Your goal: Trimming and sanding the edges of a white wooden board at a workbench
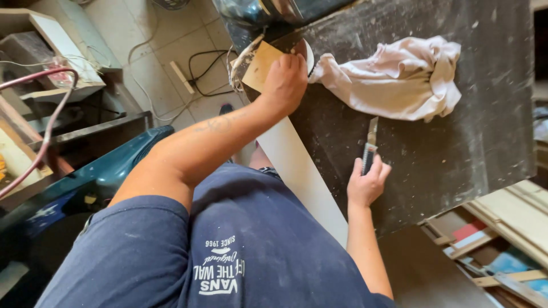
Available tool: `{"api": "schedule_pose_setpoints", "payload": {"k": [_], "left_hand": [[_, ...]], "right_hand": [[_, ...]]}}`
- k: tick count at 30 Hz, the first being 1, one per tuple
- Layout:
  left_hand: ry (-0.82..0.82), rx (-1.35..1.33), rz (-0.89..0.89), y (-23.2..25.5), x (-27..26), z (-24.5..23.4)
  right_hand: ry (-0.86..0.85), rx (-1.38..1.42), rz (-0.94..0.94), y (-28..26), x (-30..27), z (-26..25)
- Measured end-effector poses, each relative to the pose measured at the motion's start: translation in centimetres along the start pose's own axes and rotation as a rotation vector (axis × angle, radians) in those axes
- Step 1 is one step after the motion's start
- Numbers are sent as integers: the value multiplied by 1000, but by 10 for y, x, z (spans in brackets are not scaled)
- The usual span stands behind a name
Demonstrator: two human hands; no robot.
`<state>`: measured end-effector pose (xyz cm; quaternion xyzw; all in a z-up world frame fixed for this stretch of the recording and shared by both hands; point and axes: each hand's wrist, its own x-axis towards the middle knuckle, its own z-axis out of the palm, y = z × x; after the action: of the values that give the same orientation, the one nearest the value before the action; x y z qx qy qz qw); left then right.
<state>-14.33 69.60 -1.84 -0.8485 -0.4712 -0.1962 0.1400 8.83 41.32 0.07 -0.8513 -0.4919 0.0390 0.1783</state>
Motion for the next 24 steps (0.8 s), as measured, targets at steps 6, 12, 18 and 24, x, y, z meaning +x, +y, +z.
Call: {"api": "schedule_pose_setpoints", "payload": {"k": [6, 12, 18, 24], "left_hand": [[-434, -107, 41, -4, 30, -33], [-167, -616, -252, 5, 46, -124], [-305, -1033, -378, -11, -18, -190], [-585, -1235, -556, -68, -140, -203]], "right_hand": [[196, 16, -122, 17, 16, -8], [229, 19, -171, 36, 21, -2], [183, 161, 180, 49, 31, -3], [80, 911, 646, 6, 8, -14]]}}
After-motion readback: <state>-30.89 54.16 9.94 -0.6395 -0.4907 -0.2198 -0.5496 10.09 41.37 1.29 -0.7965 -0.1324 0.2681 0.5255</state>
